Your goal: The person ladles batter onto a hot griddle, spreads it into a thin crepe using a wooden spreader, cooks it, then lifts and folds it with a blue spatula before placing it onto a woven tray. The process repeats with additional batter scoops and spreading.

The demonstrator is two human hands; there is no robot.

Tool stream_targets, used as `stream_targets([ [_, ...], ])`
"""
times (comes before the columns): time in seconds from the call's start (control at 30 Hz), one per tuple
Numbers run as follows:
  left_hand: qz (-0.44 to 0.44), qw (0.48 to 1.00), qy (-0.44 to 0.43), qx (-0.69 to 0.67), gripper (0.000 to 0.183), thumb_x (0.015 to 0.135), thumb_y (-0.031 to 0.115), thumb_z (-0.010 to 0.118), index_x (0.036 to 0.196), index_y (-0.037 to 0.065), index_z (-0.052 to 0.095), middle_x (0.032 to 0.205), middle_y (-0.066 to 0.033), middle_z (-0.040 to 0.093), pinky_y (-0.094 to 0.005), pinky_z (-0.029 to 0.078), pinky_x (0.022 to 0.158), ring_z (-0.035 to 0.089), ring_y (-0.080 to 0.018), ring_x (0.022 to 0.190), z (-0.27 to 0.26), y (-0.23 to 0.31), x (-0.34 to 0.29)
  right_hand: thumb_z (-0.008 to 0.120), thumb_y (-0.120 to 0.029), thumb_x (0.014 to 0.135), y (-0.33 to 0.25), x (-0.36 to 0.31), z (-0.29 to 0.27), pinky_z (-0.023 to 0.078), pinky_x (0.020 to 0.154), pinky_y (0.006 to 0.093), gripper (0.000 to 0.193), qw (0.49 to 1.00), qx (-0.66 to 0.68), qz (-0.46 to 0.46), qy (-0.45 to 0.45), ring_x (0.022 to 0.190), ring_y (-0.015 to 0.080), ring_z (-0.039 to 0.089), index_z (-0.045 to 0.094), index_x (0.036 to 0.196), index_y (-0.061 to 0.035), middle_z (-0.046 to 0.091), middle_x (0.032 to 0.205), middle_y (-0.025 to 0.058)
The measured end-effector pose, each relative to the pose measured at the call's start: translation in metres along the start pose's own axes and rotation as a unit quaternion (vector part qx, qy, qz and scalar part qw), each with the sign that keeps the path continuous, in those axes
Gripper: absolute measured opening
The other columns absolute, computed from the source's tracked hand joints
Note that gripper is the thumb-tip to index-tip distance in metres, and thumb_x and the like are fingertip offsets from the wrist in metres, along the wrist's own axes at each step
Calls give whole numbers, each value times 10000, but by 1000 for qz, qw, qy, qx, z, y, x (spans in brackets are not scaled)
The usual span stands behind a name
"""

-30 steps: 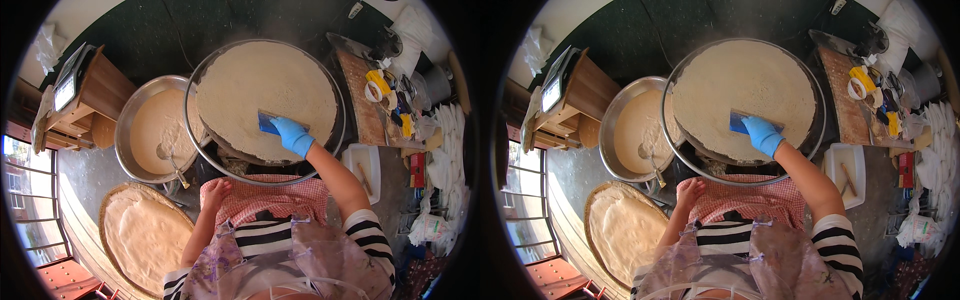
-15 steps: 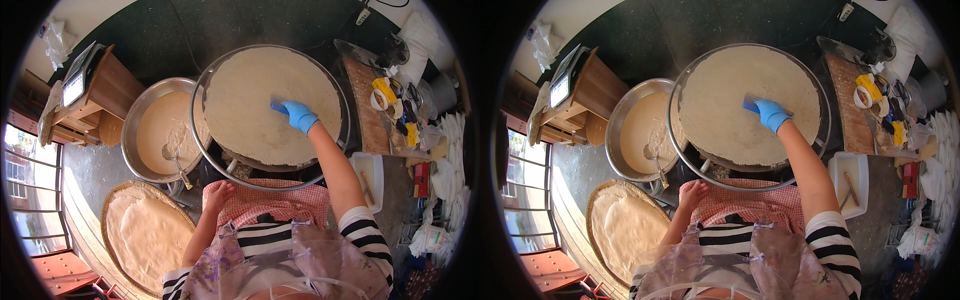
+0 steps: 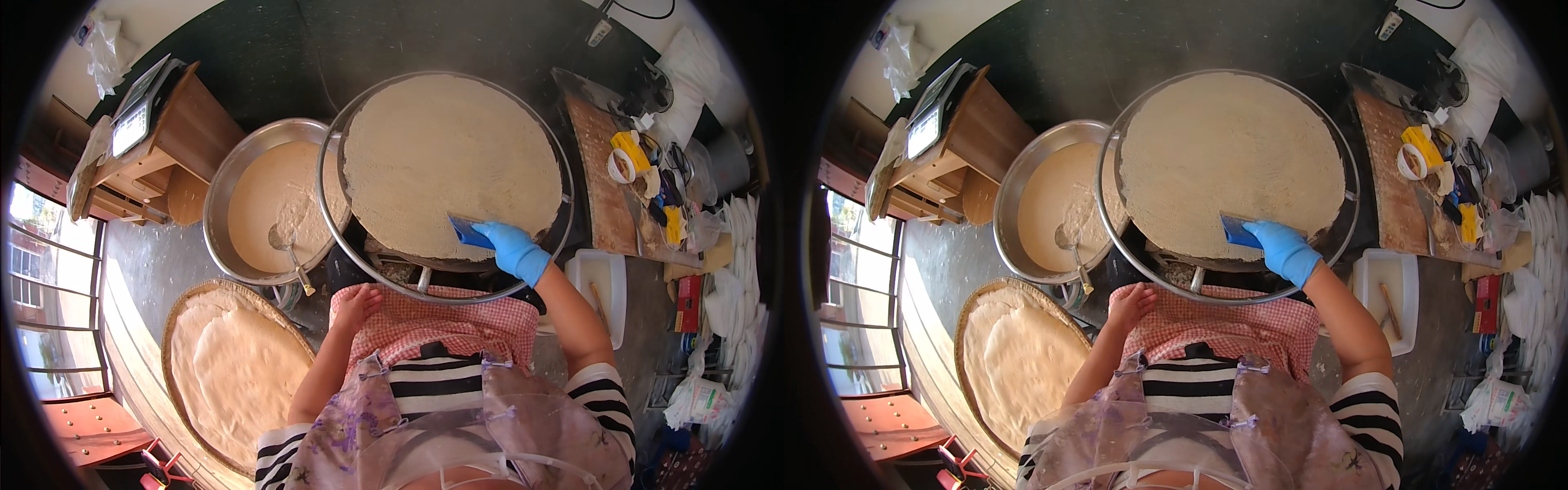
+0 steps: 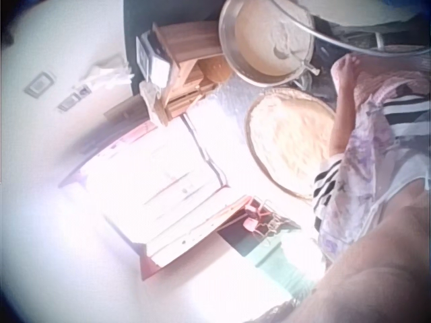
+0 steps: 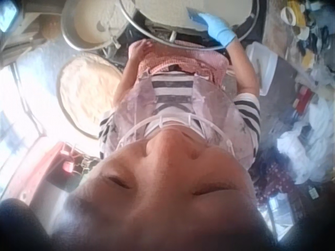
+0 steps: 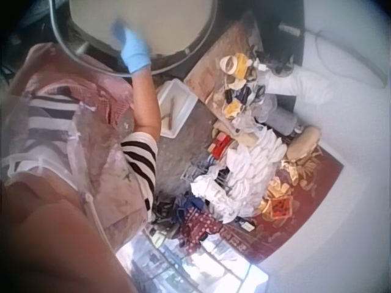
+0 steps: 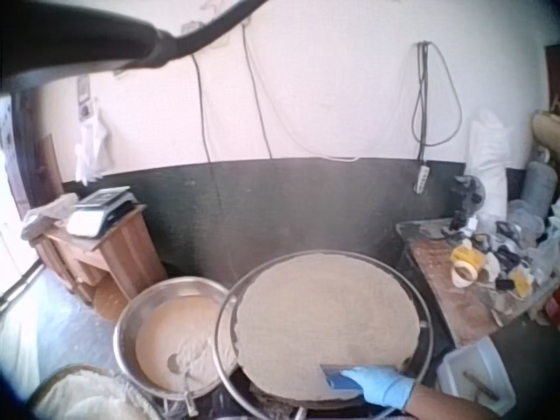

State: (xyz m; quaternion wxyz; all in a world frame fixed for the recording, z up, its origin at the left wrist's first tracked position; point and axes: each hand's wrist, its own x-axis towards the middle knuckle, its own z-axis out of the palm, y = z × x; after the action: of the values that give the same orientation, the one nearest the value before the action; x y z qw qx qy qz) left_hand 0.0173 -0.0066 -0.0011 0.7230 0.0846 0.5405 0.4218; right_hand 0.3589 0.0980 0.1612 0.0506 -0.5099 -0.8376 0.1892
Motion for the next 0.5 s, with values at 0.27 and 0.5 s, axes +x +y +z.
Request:
stream_targets([
  [0.27, 102, 992, 60, 35, 336, 898, 298, 505, 1125, 51, 498, 928, -45, 602, -280, 467, 677, 597, -171, 821, 3, 66, 62, 638, -141, 767, 8, -66, -47, 494, 711, 319, 285, 858, 418, 251, 160, 777, 233, 625, 582, 996, 18, 636, 880, 150],
  [0.5, 101, 995, 12, 5, 249, 920, 253, 464, 1038, 36, 495, 886, -90, 597, -323, 495, 682, 602, -224, 812, 19, 35, 56, 645, -76, 765, 17, -103, 8, 494, 773, 284, 350, 605, 745, 245, 138, 846, 180, 607, 549, 1092, 4, 620, 977, 93],
])
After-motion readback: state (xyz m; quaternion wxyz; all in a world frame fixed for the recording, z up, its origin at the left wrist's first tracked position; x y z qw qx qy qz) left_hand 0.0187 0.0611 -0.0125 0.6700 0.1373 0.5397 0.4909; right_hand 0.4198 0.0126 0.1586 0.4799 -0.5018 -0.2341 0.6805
